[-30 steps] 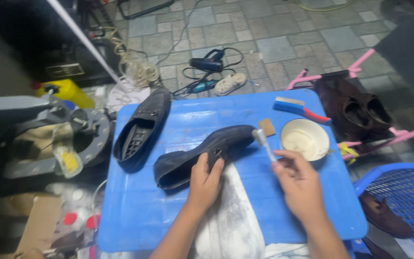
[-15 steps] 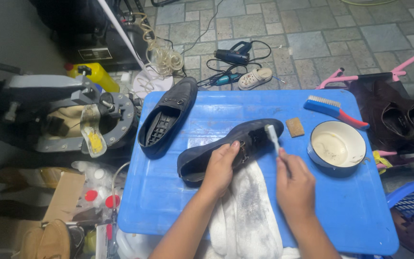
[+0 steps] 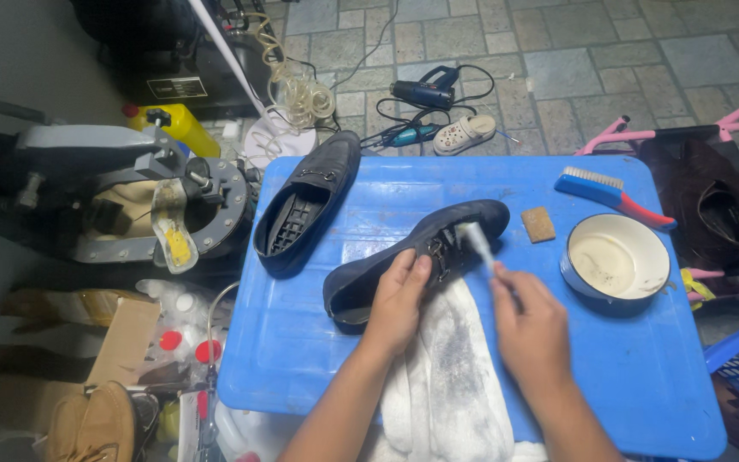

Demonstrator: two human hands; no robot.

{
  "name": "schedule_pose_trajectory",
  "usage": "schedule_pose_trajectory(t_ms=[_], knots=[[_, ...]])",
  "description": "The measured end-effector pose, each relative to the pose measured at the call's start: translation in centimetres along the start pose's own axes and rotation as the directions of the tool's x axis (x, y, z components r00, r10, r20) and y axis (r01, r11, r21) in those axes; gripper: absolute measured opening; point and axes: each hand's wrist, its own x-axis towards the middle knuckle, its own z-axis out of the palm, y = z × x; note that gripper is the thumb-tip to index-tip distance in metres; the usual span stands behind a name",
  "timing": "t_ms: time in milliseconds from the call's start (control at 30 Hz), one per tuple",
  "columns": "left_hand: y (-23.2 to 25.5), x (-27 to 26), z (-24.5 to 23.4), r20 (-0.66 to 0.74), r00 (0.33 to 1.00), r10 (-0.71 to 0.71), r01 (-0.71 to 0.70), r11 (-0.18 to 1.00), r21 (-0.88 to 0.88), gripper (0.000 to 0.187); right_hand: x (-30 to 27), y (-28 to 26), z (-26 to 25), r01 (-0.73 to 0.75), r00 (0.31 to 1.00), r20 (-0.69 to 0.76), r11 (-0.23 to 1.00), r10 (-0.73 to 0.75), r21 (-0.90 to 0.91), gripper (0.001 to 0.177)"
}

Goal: The person scrubs a black loafer with a toothbrush and a cleaning solution, then wipes it with a white cloth. The person rotates the shoe to clean different areas and finishes by inspecting the cleaned surface.

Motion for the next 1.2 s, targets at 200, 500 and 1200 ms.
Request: schedule_pose_trajectory(t_ms=[200,500,1200], knots=[[-0.4,-0.3,0.0,-0.027,0.999,0.019,-0.021,0.999,-0.048,0.04,-1.0,-0.5,0.5,0.025,0.995,0.088,0.986,-0.04,0.167,0.018],[-1.2,-0.6,0.2,-0.008,0.998,0.07,-0.07,0.996,-0.056,0.037,-0.6,-0.6,0.3,0.074,0.997,0.031,0.991,-0.077,0.107,0.017],[0.4,-0.3,-1.5,-0.008,0.995,-0.104,0.098,0.957,-0.273,0.038,-0.5,-1.0,-0.1,0.043,0.999,0.015,0.999,-0.043,-0.002,0.02]])
